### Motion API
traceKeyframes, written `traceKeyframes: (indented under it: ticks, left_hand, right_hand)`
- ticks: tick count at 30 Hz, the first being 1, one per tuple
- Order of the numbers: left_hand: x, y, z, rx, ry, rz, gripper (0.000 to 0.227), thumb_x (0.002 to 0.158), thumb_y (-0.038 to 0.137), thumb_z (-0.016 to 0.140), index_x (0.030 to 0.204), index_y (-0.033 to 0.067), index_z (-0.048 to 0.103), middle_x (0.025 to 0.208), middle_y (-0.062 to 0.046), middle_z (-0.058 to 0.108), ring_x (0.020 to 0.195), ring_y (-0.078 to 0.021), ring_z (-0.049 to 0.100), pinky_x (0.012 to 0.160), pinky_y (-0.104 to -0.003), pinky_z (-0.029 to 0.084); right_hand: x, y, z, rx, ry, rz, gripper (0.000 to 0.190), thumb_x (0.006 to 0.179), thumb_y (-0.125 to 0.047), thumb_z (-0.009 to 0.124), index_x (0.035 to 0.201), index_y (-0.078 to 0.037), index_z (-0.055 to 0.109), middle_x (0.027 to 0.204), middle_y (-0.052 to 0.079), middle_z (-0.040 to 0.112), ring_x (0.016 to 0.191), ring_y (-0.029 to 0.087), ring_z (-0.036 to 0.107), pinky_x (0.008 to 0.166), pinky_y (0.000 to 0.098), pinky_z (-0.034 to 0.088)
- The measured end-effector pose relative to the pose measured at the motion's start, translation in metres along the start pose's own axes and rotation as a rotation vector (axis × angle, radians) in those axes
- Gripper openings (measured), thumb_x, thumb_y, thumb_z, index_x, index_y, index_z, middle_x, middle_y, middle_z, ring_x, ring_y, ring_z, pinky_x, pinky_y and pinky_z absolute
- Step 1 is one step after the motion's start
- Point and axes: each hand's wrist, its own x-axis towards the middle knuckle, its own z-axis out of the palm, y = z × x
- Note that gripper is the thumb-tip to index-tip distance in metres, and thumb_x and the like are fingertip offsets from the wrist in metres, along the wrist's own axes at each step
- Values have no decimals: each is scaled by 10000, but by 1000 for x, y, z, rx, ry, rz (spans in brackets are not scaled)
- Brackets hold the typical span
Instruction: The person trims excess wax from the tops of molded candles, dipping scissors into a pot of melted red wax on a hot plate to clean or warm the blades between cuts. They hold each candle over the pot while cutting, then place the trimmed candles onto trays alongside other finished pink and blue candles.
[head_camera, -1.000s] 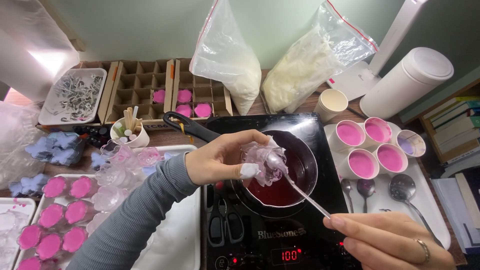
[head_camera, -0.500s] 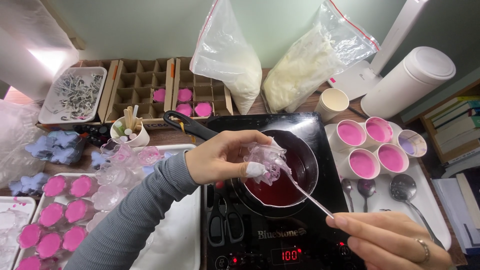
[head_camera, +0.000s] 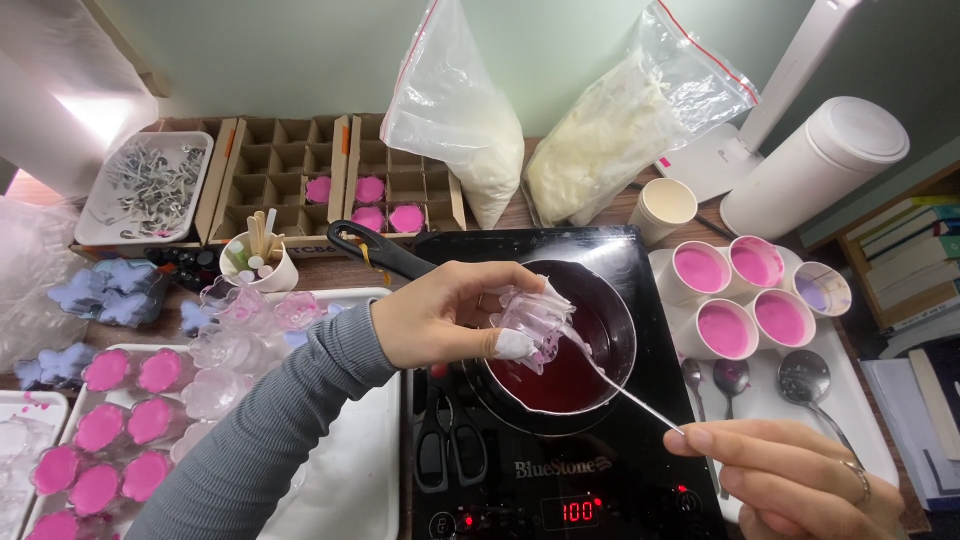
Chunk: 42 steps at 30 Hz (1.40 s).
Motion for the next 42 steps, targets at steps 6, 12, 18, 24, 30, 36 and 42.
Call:
traceKeyframes:
  ticks: [6,12,18,24,30,36,42]
  left_hand:
    - [-1,5,0,48,27,0,578,894,184,765,1385,-9,531,1232,-122,710,1126,-175,699,1047,-349,576]
    - [-4,10,-1,139,58,86,549,851,115,765,1332,24,518,1212,-115,699,1166,-177,704,1118,-357,547]
    - [-10,-3,6,43,146,34,572,872,123,786,1345,30,479,1179,-170,725,1134,-205,724,1050,-333,573]
    - [-11,-13,16,-638,307,14,561,1024,417,556,1427,44,440,1193,-163,680,959,-197,690,811,-327,594]
    - [-12,-29,32,-875,289,-9,535,1148,410,364,1406,-28,530,1125,-167,682,871,-145,654,793,-279,588]
    - [-5,-31,51,-836,421,-156,534,1121,422,337,1323,-22,554,1113,-135,691,866,-153,673,753,-263,597]
    - [-9,-21,56,-895,404,-192,492,1067,463,351,1235,49,556,989,-74,681,746,-109,647,593,-248,576]
  right_hand:
    - [-37,19,-10,117,-9,134,142,973,-15,534,1050,-133,553,1101,87,768,971,199,776,841,347,626]
    - [-37,24,-32,404,-66,273,249,1014,-218,502,1142,-4,492,1219,263,630,1065,383,742,888,481,609]
    - [-58,19,7,513,376,392,295,1157,-268,354,1172,-18,510,1056,265,626,1031,333,706,929,553,629]
    - [-51,47,13,243,534,323,341,1188,-344,282,1193,-27,406,982,264,662,764,279,741,718,368,627]
    - [-9,15,28,74,567,372,345,1150,-336,286,1151,2,354,963,302,628,701,311,723,663,375,603]
    - [-15,3,32,445,486,306,345,1264,-330,391,1120,-23,450,1065,266,665,894,297,761,817,385,636]
    - [16,-18,36,317,547,393,295,1180,-335,358,1172,-52,438,1006,238,662,817,265,746,762,383,668]
